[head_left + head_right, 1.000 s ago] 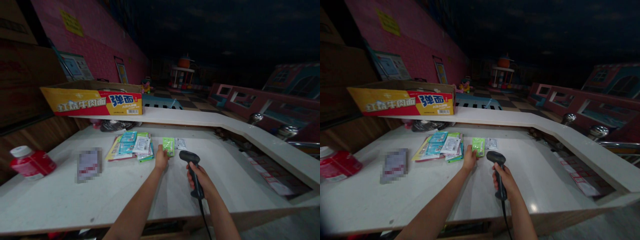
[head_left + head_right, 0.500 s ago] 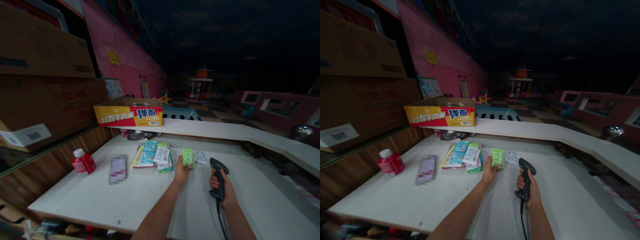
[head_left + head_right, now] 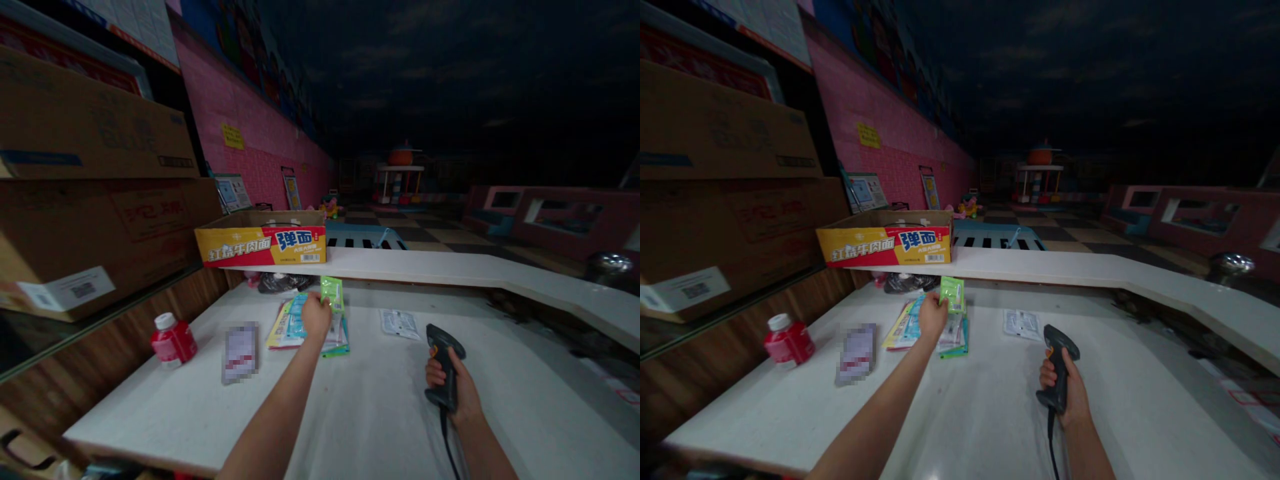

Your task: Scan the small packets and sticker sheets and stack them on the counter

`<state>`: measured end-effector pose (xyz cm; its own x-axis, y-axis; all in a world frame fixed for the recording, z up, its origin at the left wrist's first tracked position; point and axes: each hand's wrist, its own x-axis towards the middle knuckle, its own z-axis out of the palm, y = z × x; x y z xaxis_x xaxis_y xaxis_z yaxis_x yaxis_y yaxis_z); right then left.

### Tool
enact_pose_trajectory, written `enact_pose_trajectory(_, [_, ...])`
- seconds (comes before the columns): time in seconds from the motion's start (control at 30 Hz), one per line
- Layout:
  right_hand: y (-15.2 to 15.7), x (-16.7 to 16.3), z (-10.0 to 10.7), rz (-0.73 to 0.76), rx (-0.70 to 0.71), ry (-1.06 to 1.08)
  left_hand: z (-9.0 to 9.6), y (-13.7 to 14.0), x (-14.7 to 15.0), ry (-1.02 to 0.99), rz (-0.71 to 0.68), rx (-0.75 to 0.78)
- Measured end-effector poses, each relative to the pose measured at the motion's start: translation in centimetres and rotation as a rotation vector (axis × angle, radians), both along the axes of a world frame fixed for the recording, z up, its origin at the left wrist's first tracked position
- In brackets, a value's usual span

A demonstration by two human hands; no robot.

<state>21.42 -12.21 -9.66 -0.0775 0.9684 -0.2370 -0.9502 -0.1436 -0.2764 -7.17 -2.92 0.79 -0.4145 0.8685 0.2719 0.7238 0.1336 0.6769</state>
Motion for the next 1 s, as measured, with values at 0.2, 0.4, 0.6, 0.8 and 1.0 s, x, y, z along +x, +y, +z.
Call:
enact_pose_trajectory(0.2, [0.0, -0.1, -0.2, 0.000, 0.018, -0.024, 1.0, 1.7, -2.2, 0.172, 0.125, -0.204])
enact_pose_trajectory(0.4, [0.3, 0.1, -0.6, 0.011, 0.029, -0.036, -0.5, 0.7, -2.6, 0.415, 0.200, -0.105])
enact_pose_trajectory(0.6, [0.5, 0.2, -0.4, 0.020, 0.041, -0.046, -0.5, 1.0, -2.7, 0.488, 0.149, -0.046])
enact_pose_trajectory(0.8, [1.0, 0.1, 0.1, 0.009, 0.027, -0.033, 0.6, 1.1, 1.5, 0.525, -0.069, 0.169])
enact_pose_trajectory(1.0, [1.6, 0.2, -0.4, -0.001, 0.050, -0.040, -2.3, 1.8, 10.2, 0.432, -0.548, 0.101])
